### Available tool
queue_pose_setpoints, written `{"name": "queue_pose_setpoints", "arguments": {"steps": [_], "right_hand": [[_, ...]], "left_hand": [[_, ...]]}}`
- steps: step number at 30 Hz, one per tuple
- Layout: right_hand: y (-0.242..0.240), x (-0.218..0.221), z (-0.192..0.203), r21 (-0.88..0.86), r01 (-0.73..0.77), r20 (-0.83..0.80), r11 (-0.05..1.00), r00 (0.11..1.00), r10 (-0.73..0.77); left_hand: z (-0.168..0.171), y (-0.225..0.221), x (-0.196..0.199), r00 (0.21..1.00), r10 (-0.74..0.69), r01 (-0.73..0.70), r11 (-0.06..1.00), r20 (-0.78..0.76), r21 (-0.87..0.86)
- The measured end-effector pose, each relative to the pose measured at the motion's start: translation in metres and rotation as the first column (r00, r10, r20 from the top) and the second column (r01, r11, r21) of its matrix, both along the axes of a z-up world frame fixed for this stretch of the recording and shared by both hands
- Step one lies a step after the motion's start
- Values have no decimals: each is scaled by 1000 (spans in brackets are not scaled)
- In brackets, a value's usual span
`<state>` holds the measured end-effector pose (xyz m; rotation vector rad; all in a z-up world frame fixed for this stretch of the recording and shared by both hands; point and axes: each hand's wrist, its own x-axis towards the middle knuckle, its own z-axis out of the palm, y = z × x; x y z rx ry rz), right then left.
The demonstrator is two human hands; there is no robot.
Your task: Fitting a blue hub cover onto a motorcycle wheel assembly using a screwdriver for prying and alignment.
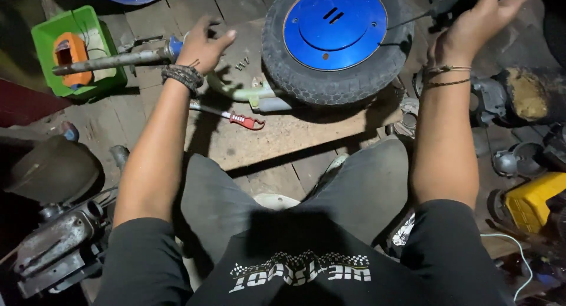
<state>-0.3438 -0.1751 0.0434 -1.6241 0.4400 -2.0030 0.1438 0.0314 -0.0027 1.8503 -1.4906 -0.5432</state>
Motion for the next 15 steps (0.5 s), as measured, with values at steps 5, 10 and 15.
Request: {"name": "queue_pose_setpoints", "arguments": {"steps": [5, 10, 15], "right_hand": [[-23, -11, -24, 11, 317, -217, 948, 927, -308], [0, 20, -16, -15, 251, -327, 968, 913, -242], [35, 59, 21, -61, -29, -388, 998, 922, 3]], "left_hand": [[-48, 20, 19, 979, 68, -117, 961, 193, 252], [-30, 20, -7, 989, -63, 26, 966, 137, 256], [-40, 12, -18, 955, -144, 74, 962, 258, 264]]}}
